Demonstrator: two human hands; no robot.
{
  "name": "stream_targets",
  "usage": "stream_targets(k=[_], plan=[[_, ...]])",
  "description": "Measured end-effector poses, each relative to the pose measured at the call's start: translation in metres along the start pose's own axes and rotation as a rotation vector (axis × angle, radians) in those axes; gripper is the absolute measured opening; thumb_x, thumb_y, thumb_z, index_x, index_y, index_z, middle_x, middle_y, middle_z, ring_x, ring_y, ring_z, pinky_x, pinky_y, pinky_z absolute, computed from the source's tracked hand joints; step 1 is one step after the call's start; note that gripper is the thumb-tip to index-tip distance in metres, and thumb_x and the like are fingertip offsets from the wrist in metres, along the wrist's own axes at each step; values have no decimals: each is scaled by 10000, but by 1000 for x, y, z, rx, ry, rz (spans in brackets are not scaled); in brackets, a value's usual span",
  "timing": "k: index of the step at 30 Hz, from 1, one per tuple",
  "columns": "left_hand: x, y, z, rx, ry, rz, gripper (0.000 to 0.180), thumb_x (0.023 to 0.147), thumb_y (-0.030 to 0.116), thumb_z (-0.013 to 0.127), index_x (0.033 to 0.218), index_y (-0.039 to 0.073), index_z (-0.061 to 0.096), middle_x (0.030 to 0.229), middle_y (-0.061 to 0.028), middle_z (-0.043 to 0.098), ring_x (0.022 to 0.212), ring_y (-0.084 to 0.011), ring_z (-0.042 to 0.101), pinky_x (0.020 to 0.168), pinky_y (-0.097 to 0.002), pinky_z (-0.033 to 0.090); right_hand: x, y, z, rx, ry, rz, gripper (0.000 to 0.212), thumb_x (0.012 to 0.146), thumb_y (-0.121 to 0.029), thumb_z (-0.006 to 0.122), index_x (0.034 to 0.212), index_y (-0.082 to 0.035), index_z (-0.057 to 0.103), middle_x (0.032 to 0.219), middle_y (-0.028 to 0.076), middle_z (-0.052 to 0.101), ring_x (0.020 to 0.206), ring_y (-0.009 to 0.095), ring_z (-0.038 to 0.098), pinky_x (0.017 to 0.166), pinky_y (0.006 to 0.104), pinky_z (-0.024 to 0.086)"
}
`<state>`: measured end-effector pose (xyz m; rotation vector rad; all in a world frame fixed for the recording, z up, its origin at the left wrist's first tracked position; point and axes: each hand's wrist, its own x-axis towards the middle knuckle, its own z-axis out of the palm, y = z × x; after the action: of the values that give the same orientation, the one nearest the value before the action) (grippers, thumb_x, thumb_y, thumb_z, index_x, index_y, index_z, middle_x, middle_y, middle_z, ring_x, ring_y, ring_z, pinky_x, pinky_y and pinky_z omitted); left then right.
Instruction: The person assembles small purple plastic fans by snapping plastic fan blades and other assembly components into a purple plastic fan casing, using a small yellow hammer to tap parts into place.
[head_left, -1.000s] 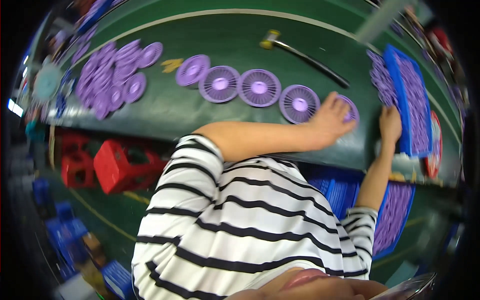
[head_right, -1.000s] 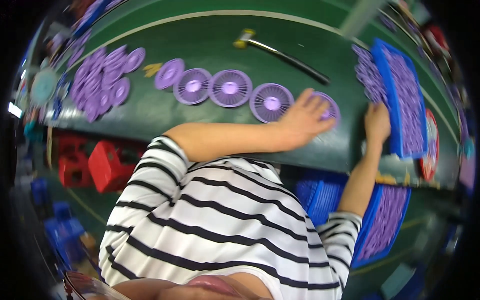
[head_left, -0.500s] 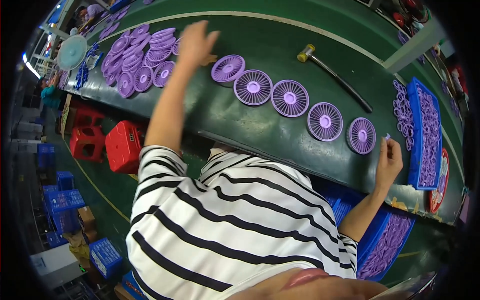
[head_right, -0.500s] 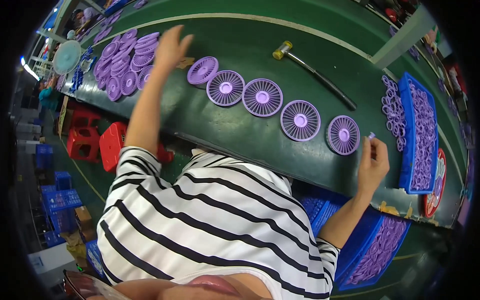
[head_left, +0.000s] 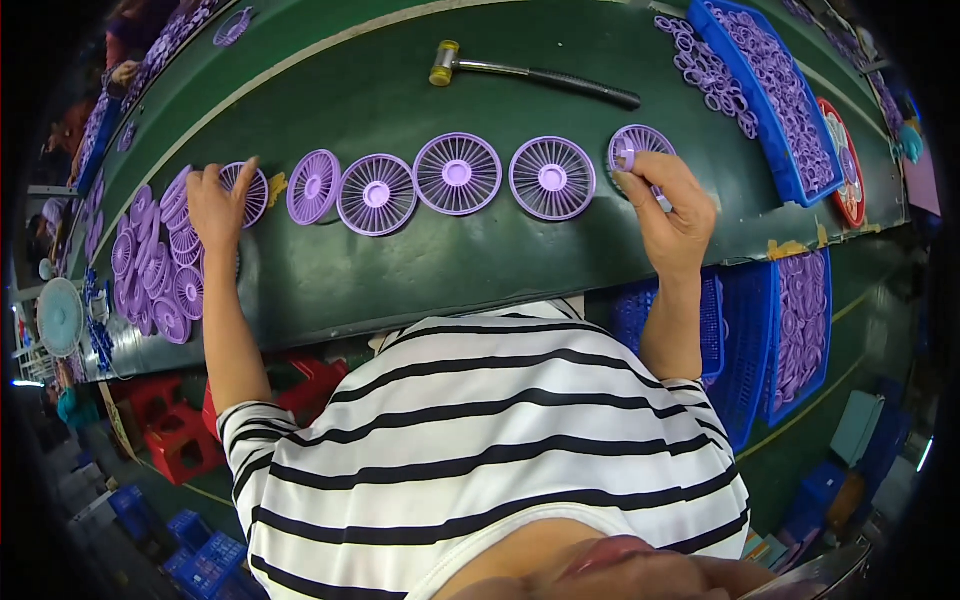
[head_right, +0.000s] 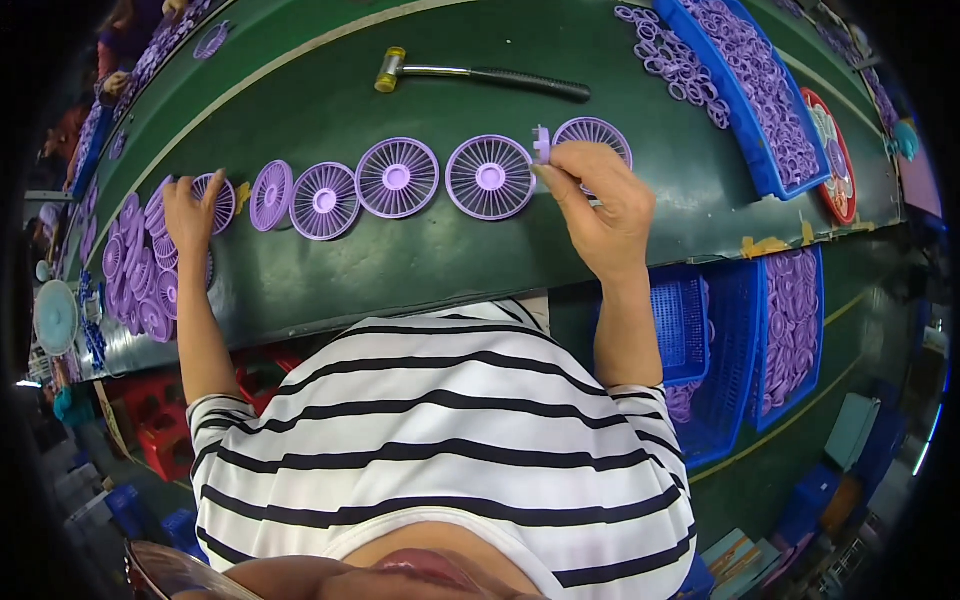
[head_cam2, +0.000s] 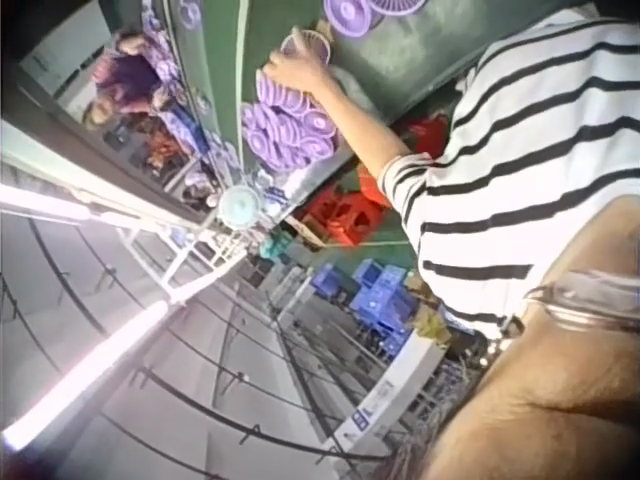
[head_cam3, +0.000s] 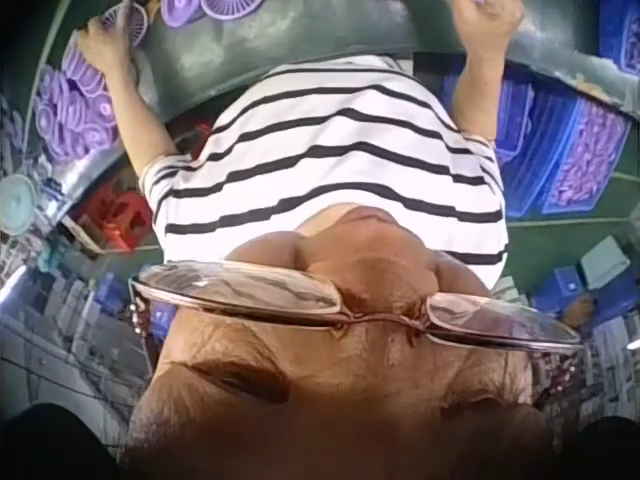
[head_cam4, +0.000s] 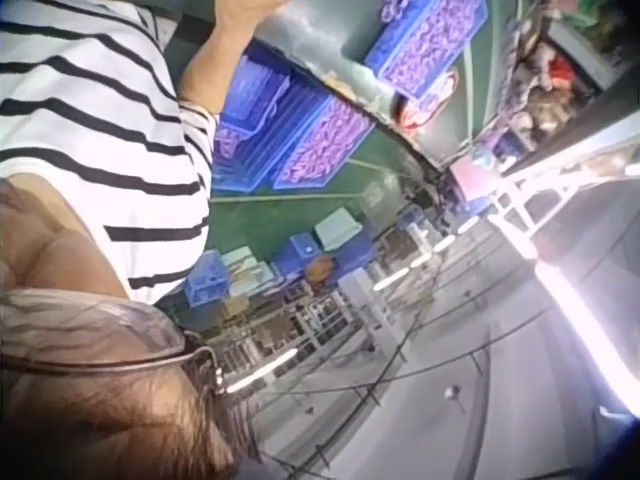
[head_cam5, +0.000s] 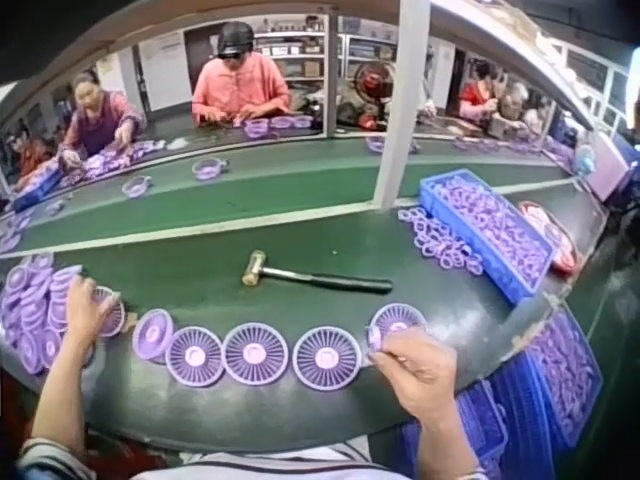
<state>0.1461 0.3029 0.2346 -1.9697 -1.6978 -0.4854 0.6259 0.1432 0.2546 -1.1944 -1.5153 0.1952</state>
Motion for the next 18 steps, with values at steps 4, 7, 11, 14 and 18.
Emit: stream_targets(k=[4,7,11,14,18], plan=[[-15,25,-19,-298,165,-245,400,869,410,623,813,22,542,790,-146,546,732,-327,551,625,-432,446,2,-16,19,18,1,-46,140,700,11,746,800,9,648,776,80,634,690,191,597,605,277,460],[-22,89,-58,-783,268,-390,328,967,313,513,836,13,498,743,-70,489,689,-185,462,633,-324,410,4,-33,34,-107,-9,-132,173,657,1,765,789,-10,654,799,78,637,702,212,596,618,299,465],[-42,160,-76,-1427,-23,-505,302,999,312,424,956,31,528,898,-15,490,821,-98,445,752,-263,383,10,-54,61,-106,-93,-353,221,590,-20,780,777,-40,664,799,64,631,710,226,590,618,319,469],[-48,199,-96,-1540,-102,-497,290,1004,321,417,923,57,503,856,15,457,765,-64,409,692,-224,353,14,-64,80,-29,-121,-468,214,589,-60,787,762,-55,661,781,47,621,707,222,587,609,323,466],[-52,203,-104,-1636,-220,-397,304,1001,308,429,997,9,488,858,-28,514,792,-73,460,729,-231,413,17,-72,92,-55,-88,-539,193,607,-81,773,743,-68,638,770,39,610,698,218,574,593,316,444]])
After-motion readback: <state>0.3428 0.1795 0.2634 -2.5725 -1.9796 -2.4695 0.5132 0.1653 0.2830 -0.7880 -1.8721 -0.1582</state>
